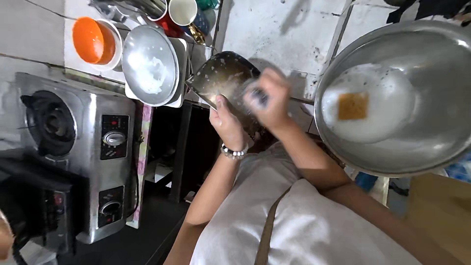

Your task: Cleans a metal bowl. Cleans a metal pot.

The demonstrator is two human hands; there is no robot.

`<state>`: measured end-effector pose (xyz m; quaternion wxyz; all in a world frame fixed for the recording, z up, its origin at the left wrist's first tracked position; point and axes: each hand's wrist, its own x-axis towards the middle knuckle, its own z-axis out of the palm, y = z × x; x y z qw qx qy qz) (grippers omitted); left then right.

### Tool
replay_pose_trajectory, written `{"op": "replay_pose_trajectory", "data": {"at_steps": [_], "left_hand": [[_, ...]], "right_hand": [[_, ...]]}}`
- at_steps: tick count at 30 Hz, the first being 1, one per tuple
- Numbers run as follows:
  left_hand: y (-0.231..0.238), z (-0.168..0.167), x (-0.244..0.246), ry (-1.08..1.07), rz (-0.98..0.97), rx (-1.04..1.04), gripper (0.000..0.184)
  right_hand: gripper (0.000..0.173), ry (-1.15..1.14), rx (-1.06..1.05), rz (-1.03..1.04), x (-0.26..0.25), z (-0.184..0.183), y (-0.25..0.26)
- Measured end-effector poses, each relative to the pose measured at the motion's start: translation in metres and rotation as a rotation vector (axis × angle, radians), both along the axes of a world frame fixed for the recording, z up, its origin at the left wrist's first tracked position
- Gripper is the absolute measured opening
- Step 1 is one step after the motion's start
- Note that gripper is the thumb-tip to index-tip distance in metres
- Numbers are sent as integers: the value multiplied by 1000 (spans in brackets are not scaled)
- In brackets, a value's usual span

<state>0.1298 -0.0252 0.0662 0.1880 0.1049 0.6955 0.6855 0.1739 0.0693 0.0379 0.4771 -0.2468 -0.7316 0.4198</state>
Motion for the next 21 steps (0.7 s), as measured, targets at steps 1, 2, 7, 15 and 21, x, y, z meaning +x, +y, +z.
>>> {"op": "replay_pose_trajectory", "data": {"at_steps": [1, 2, 7, 15, 21], "left_hand": [[-3, -2, 0, 11, -9, -1, 34], [-5, -1, 0, 15, -11, -15, 34], [-5, 0, 4, 24, 71, -68, 32], [-7, -2, 2, 43, 131, -51, 33], [-11, -4, -3, 44, 123, -35, 35]], "right_hand": [[14, 5, 10, 70, -1, 6, -9], [15, -14, -1, 123, -1, 7, -9], [21, -202, -82, 5, 5, -4, 33], [19, -180, -59, 29, 4, -1, 24], [14, -221, -80, 236, -9, 22, 16]]}}
